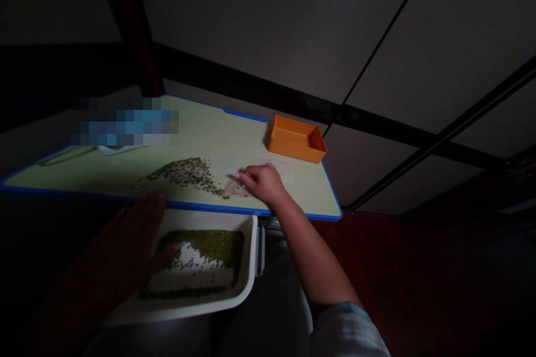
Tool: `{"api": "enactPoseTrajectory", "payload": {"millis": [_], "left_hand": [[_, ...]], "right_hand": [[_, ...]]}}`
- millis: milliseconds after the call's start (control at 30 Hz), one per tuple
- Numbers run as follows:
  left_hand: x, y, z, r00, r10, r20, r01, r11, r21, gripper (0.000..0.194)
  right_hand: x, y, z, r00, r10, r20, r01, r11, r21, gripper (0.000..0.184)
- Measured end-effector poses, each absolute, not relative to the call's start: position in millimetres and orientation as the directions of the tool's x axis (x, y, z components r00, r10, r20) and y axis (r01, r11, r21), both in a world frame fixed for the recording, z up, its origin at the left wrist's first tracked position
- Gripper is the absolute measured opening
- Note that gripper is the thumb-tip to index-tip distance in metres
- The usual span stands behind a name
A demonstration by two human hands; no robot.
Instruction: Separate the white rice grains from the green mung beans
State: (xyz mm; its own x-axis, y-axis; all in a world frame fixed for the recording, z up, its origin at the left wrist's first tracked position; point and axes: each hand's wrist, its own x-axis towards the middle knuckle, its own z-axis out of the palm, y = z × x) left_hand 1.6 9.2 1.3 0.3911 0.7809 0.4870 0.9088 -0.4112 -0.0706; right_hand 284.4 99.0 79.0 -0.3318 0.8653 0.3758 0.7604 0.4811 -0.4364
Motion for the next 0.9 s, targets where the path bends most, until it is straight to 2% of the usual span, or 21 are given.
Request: {"api": "enactPoseTrajectory", "payload": {"millis": [567, 900], "left_hand": [[0.1, 10.1, -0.4, 0.411, 0.781, 0.471, 0.903, -0.420, -0.092, 0.083], [1.0, 9.0, 2.3, 0.407, 0.796, 0.448, 0.904, -0.420, -0.075, 0.085]], "right_hand": [[283.2, 96.5, 78.8, -0.347, 0.856, 0.384, 0.735, 0.502, -0.455, 0.045], [278.2, 93.6, 82.7, -0.361, 0.868, 0.340, 0.799, 0.476, -0.368, 0.045]]}}
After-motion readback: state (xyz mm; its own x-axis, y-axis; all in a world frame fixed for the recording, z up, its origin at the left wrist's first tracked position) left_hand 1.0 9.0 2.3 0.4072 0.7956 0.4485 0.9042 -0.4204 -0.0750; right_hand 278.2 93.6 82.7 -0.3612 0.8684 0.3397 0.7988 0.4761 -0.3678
